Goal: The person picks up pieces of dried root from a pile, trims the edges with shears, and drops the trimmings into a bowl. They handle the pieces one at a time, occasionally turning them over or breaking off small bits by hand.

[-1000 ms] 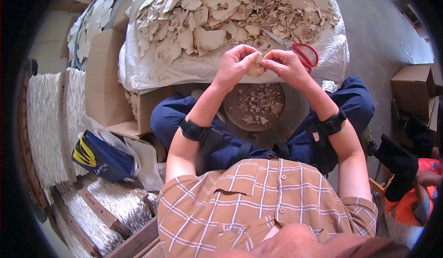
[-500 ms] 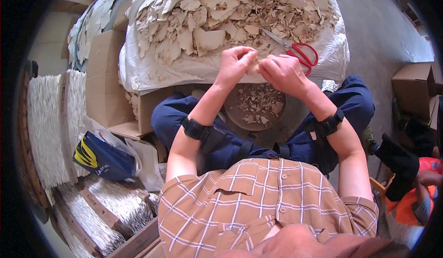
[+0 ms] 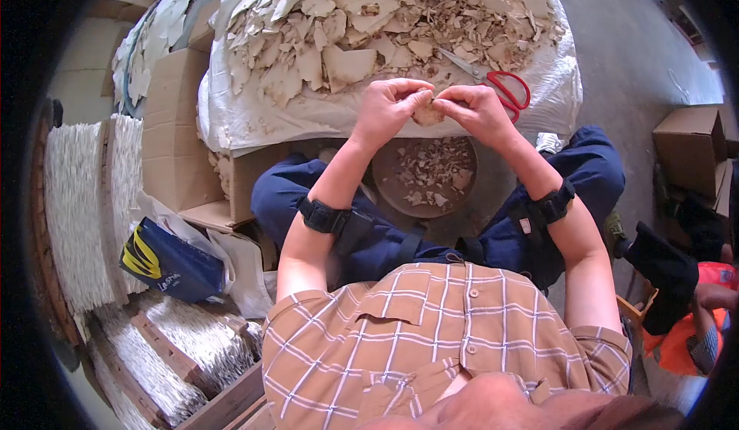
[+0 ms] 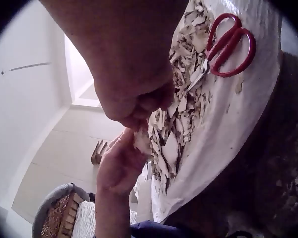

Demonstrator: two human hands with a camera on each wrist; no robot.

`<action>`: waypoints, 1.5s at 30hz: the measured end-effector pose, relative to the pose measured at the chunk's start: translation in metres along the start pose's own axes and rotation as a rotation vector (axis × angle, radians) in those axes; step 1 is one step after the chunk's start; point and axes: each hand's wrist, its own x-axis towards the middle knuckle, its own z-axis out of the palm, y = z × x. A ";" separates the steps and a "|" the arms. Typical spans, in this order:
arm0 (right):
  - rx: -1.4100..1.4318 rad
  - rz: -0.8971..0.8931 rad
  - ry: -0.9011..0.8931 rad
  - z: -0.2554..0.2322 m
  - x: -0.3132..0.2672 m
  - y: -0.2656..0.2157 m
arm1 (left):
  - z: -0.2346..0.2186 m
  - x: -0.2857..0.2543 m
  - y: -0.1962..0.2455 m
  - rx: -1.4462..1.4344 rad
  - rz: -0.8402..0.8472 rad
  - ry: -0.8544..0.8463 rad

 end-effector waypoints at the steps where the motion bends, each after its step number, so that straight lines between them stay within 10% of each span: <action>1: 0.016 -0.019 0.008 0.000 0.000 0.001 | 0.000 0.000 0.001 -0.002 -0.001 0.001; 9: -0.076 0.022 -0.097 0.000 -0.004 -0.003 | -0.005 -0.004 0.004 0.237 -0.083 -0.197; 13: -0.635 -0.373 0.133 0.007 -0.008 -0.010 | 0.006 -0.002 -0.002 0.275 -0.076 -0.109; 18: -0.750 -0.588 0.194 0.004 -0.005 -0.009 | 0.008 0.001 -0.015 -0.367 -0.395 -0.069; 21: -0.655 -0.548 0.197 0.004 -0.007 -0.010 | 0.008 0.000 -0.015 -0.492 -0.442 -0.073; 26: 0.296 0.082 0.133 0.002 -0.004 -0.002 | 0.003 0.004 -0.012 -0.602 -0.428 -0.151; 30: 0.271 0.169 0.017 -0.003 -0.001 -0.002 | 0.000 0.000 -0.007 -0.490 -0.393 -0.164; 45: -0.530 -0.648 0.203 -0.002 -0.014 -0.024 | 0.005 0.002 -0.033 -0.587 -0.490 0.026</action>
